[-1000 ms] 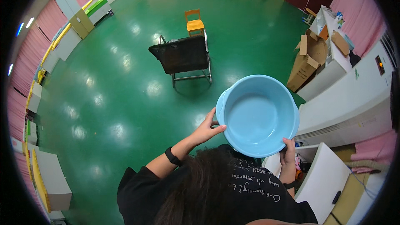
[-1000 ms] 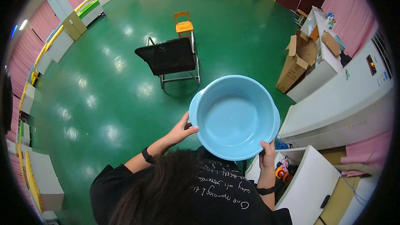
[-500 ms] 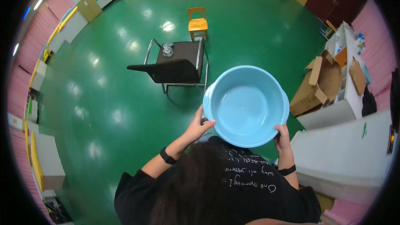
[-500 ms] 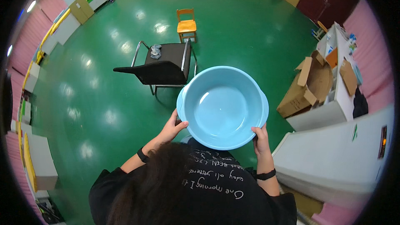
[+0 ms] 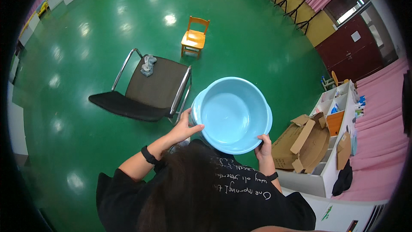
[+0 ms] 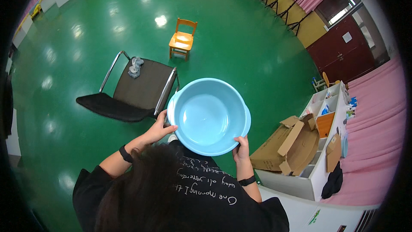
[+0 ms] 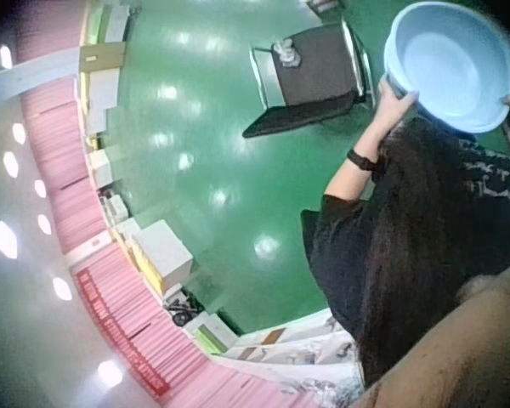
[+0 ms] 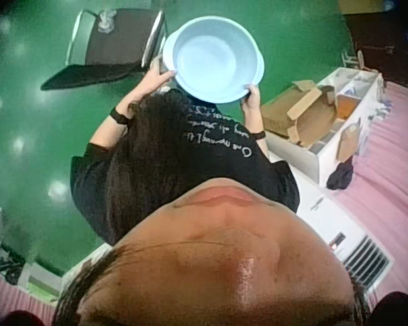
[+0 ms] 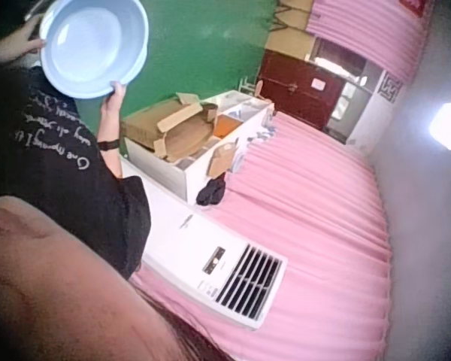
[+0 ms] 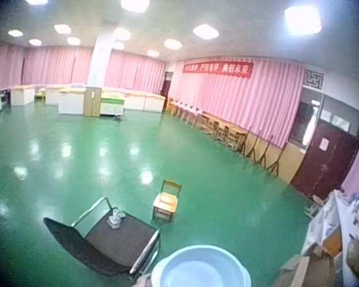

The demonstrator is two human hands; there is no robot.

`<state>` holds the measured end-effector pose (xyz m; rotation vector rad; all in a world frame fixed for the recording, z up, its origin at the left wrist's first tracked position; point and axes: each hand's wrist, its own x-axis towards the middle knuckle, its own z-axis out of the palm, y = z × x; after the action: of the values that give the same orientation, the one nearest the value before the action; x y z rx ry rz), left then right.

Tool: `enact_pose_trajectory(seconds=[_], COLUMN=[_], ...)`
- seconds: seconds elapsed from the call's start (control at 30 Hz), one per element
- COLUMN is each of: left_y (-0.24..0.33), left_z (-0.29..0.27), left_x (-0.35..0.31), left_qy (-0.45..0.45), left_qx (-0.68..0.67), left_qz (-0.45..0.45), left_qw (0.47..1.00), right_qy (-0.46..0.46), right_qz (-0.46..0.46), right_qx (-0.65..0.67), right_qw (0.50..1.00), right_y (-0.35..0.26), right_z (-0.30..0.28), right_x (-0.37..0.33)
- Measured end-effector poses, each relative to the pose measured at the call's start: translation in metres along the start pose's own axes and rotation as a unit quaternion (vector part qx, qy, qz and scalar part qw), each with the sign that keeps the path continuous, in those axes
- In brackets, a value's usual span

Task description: The person wipes the inside and outside of several small and large plastic bowls using a cloth, then stacks the cleaned bowls on a chair.

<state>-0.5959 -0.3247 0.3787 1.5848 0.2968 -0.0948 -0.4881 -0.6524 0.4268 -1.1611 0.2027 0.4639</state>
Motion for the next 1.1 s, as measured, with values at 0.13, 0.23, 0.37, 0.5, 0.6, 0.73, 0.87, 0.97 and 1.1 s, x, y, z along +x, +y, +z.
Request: enact_pose_trajectory(seconds=[0.13, 0.23, 0.37, 0.5, 0.6, 0.73, 0.87, 0.97, 1.1], left_y=[0.034, 0.057, 0.060, 0.073, 0.084, 0.121, 0.113, 0.101, 0.122], left_z=[-0.005, -0.007, -0.005, -0.005, -0.017, -0.037, -0.078, -0.113, -0.159], left_x=[0.090, 0.154, 0.245, 0.320, 0.357, 0.398, 0.436, 0.468, 0.502], left_qy=[-0.020, -0.019, 0.006, 0.012, 0.055, 0.169, 0.250, 0.318, 0.343], left_qx=[-0.001, -0.034, -0.055, -0.155, -0.202, -0.221, -0.187, -0.220, -0.270], left_qz=[0.019, -0.004, -0.022, -0.085, -0.064, -0.091, -0.130, -0.084, -0.072], left_qw=[1.000, 0.999, 0.998, 0.984, 0.976, 0.956, 0.941, 0.918, 0.897], right_qy=[0.008, -0.004, -0.029, -0.044, -0.128, -0.193, -0.277, -0.326, -0.352], right_qz=[-0.050, -0.037, 0.006, 0.030, 0.054, 0.079, 0.094, 0.118, 0.141], right_qx=[-0.002, 0.001, -0.028, -0.040, -0.098, -0.155, -0.183, -0.215, -0.255], right_qw=[0.999, 0.999, 0.999, 0.998, 0.985, 0.966, 0.938, 0.913, 0.889], right_y=[-0.035, -0.061, -0.104, -0.142, -0.170, -0.183, -0.176, -0.175, -0.185], right_z=[0.004, 0.005, 0.013, 0.023, 0.043, 0.098, 0.172, 0.236, 0.308], right_x=[0.088, 0.151, 0.250, 0.358, 0.431, 0.528, 0.608, 0.653, 0.709])
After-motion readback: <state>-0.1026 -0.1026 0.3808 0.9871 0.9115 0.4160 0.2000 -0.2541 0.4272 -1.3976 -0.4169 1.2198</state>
